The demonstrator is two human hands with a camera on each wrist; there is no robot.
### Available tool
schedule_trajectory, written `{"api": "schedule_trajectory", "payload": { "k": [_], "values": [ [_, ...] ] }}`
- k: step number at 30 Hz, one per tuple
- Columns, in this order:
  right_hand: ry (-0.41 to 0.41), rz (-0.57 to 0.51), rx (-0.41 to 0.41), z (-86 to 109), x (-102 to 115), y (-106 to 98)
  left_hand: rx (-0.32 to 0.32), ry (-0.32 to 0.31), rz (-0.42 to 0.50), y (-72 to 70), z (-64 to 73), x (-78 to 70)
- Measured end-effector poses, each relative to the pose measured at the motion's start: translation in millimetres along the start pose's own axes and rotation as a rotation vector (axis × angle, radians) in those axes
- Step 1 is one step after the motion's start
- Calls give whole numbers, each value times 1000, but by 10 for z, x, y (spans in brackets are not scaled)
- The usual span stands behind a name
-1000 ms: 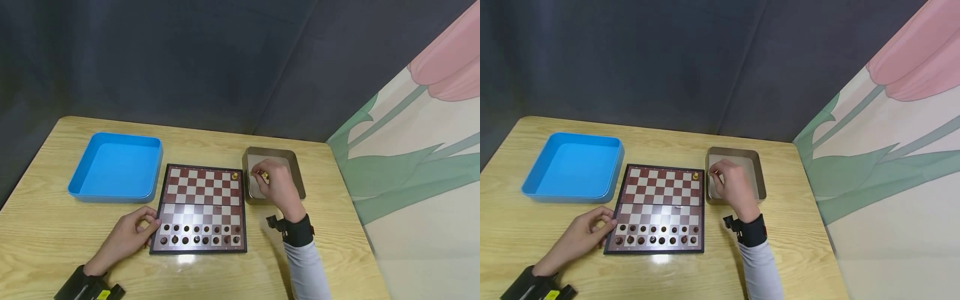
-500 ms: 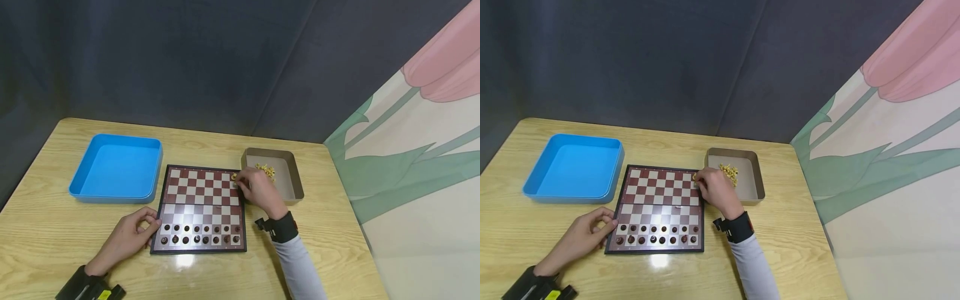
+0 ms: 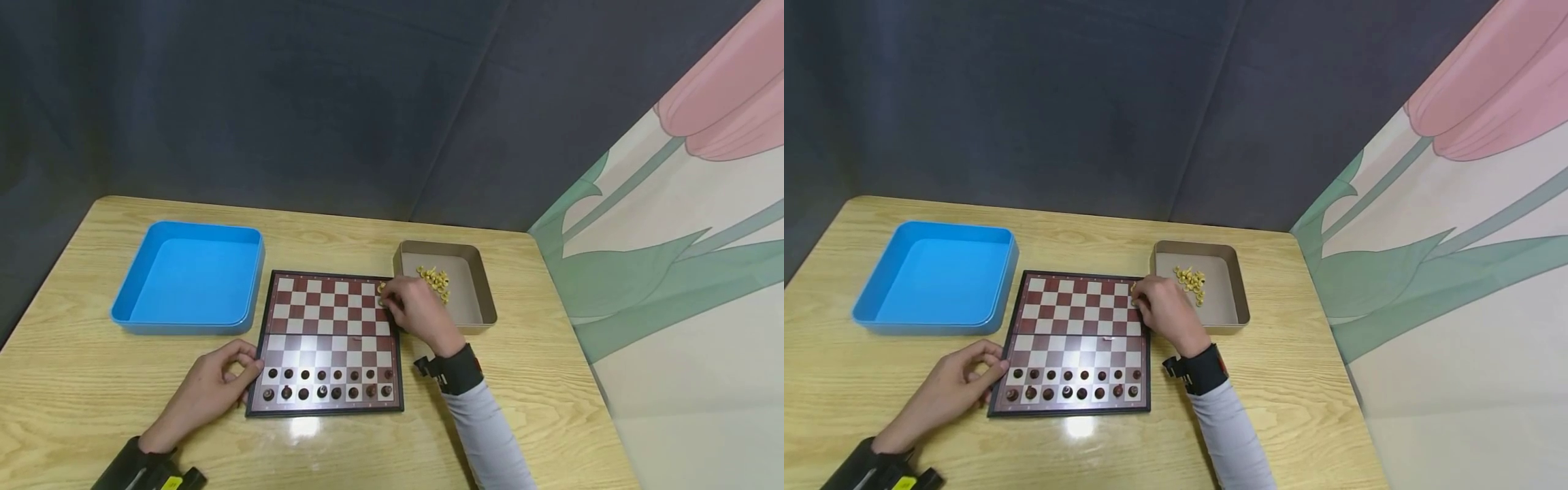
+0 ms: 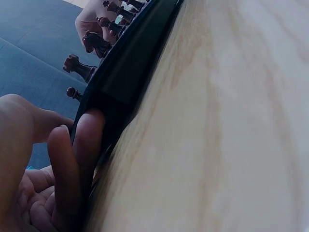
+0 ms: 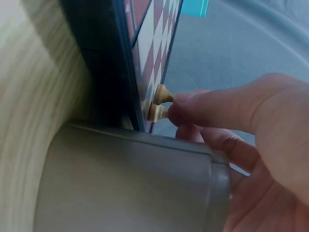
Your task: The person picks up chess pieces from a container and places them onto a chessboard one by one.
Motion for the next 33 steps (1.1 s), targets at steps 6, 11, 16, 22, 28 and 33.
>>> {"api": "schedule_trajectory", "payload": {
  "k": [6, 11, 16, 22, 28, 33],
  "values": [
    [2, 9, 0, 12, 7, 20, 0, 4, -13, -2, 13, 2],
    [-1, 10, -8, 17, 21, 30, 2, -6, -14, -8, 26, 3],
    [-1, 18, -13, 13, 31, 37, 8, -12, -11, -13, 26, 6],
    [-2, 21, -1, 2, 31, 53, 7, 7, -12, -16, 10, 19],
    [4, 13, -24, -14, 17, -16, 15, 6, -1, 10, -20, 53],
    [19, -5, -103, -15, -40, -185, 5, -2, -3, 11, -6, 67]
  ]
}}
Point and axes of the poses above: each hand's wrist, its own z-axis away from the middle knuckle, its own y-axis out of the palm, x = y × z, the point moved 6 cm from there along -z, towards the middle knuckle, and after that the axes turned 15 degrees about -x, right-handed, at the moved point
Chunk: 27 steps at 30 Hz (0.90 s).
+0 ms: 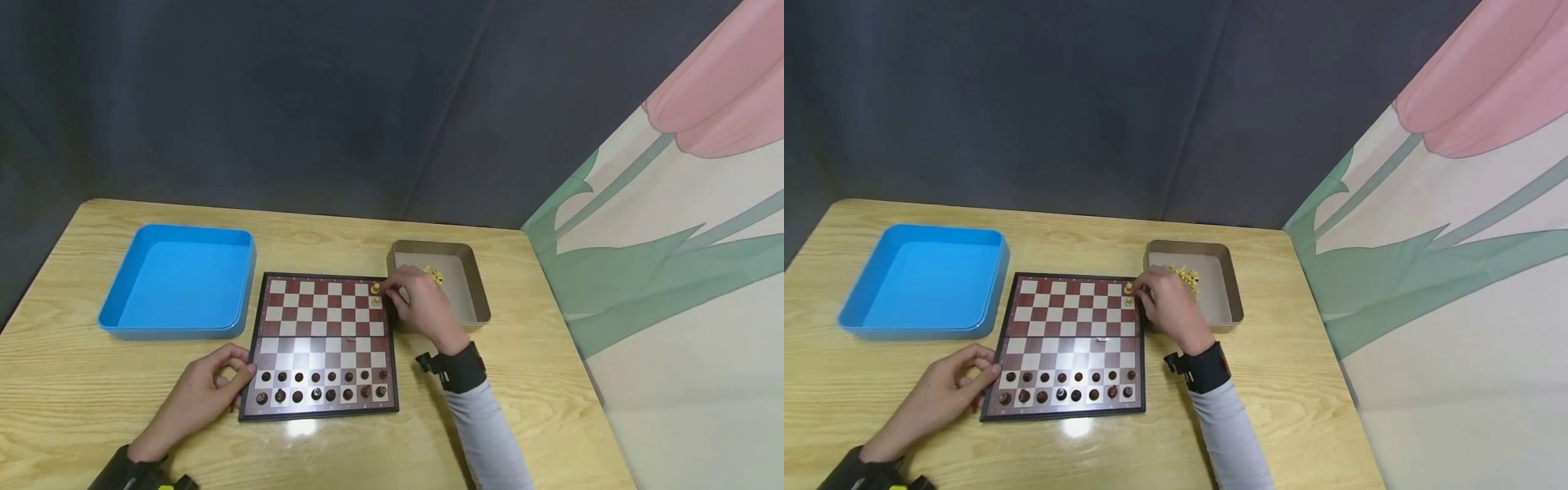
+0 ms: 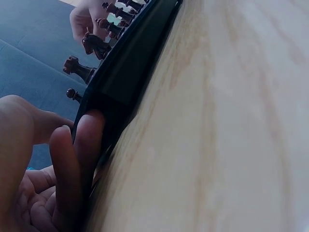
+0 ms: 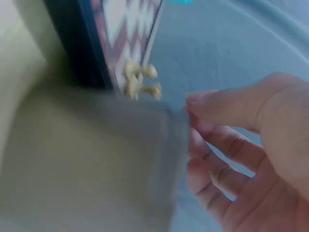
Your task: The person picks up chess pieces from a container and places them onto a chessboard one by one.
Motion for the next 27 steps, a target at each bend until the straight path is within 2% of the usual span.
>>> {"api": "schedule_trajectory", "payload": {
  "k": [5, 9, 12, 20, 23, 27],
  "values": [
    [47, 35, -79, 51, -211, -265, 28, -44, 13, 63, 35, 29],
    [127, 85, -107, 113, -449, -420, 40, -88, 1, 70, 64, 63],
    [183, 123, -104, 103, -639, -494, 33, -96, -17, 54, 19, 48],
    [324, 164, -12, 182, -879, -411, 36, -103, -18, 53, 18, 90],
    [340, 165, 13, 201, -924, -361, 41, -107, -20, 58, 17, 103],
    [336, 155, 4, 201, -968, -345, 37, -85, -17, 52, -6, 88]
  ]
}}
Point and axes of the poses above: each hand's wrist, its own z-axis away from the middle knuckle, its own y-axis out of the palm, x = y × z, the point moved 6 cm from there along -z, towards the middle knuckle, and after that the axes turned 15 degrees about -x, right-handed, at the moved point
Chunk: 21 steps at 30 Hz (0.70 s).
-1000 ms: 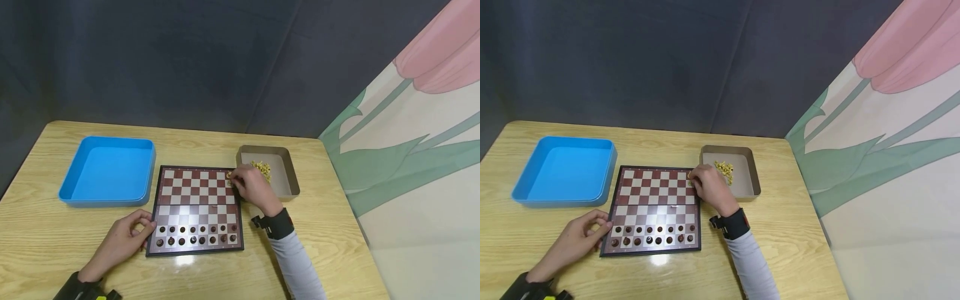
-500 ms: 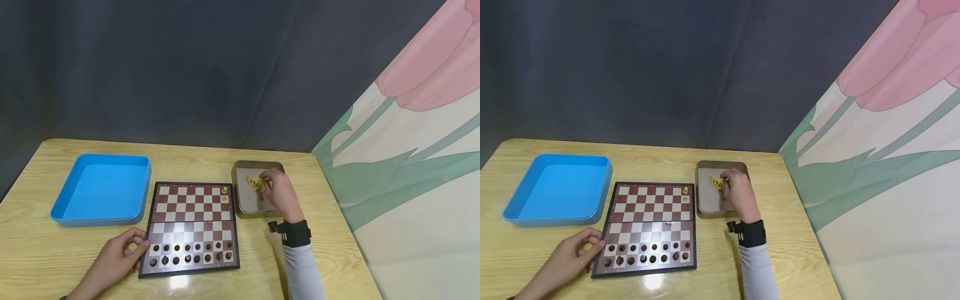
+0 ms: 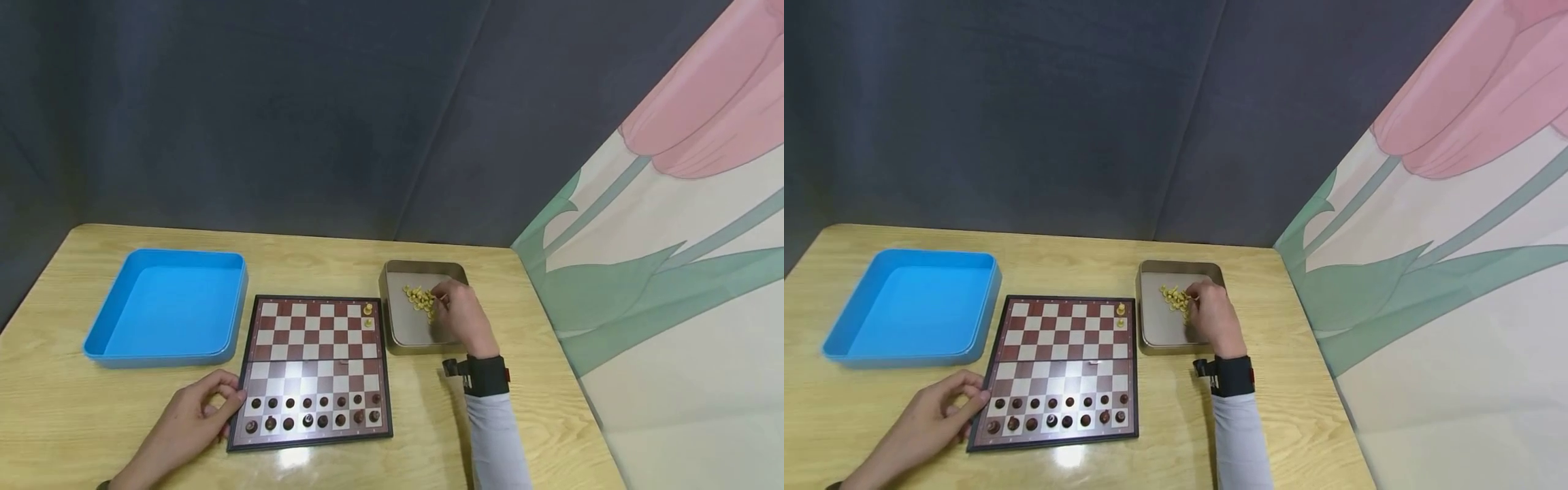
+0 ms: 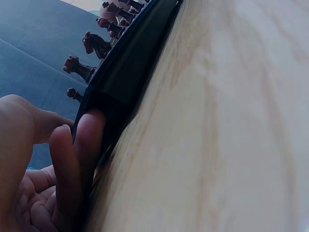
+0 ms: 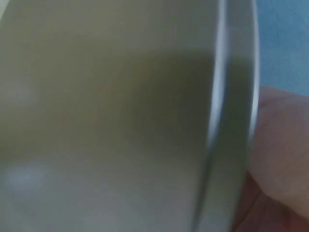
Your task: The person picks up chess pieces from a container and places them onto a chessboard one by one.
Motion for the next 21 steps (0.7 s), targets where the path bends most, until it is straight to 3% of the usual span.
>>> {"api": "schedule_trajectory", "payload": {
  "k": [7, 17, 21],
  "values": [
    [9, 0, 28, 8, -46, -14, -22, 49, 25, -12, -7, -39],
    [22, 4, 81, 4, -90, 8, -23, 55, 11, -17, -14, -33],
    [61, 33, 144, 15, -105, 59, -16, 48, 13, -18, -17, -41]
  ]
}}
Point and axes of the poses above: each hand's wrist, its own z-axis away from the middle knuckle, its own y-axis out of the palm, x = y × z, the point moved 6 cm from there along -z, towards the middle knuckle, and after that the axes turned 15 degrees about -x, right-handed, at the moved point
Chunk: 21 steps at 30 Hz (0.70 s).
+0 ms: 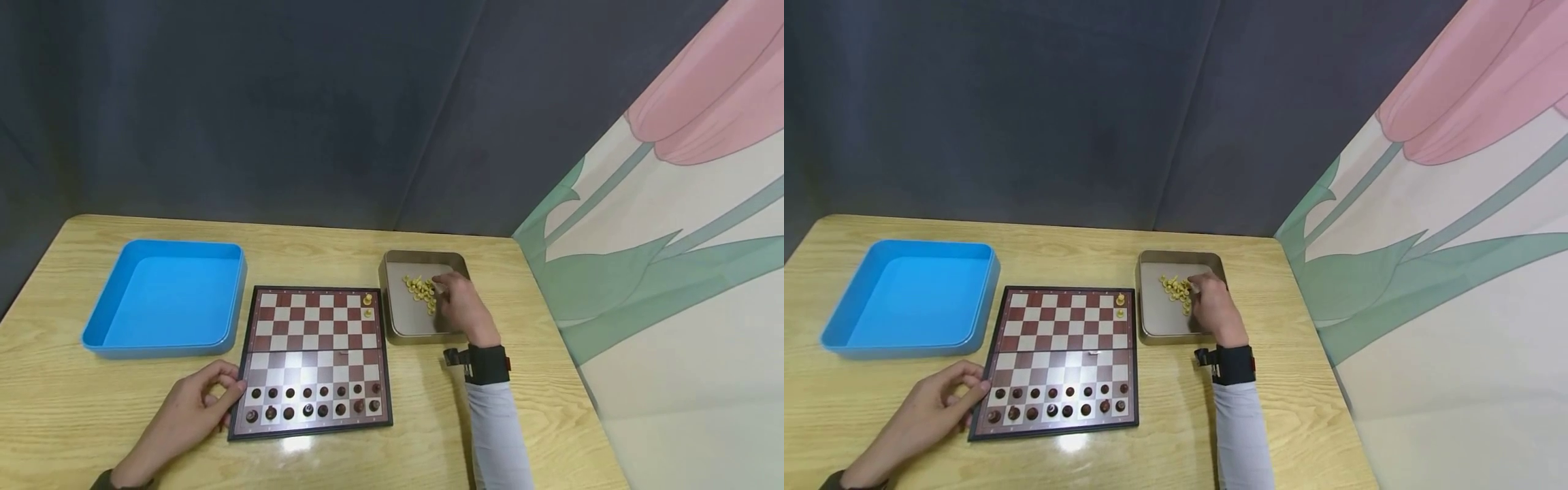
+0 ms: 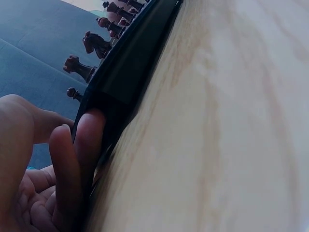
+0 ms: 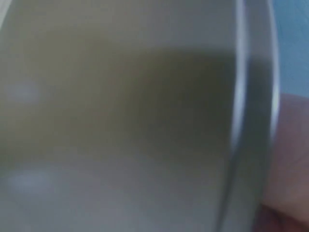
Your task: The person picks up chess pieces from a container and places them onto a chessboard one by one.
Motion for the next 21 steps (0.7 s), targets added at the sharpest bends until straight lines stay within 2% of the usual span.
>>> {"api": "schedule_trajectory", "payload": {
  "k": [3, 6, 15, 21],
  "values": [
    [27, 24, 53, 8, -18, 64, 2, -2, 0, -2, 4, 3],
    [35, 39, 64, 15, -36, 109, 2, -1, 1, 0, 6, 9],
    [9, 46, -67, -16, -79, 80, 5, -4, -3, 14, -3, 15],
    [35, 47, -79, -32, -116, 97, 2, 1, 1, 11, -8, 14]
  ]
}}
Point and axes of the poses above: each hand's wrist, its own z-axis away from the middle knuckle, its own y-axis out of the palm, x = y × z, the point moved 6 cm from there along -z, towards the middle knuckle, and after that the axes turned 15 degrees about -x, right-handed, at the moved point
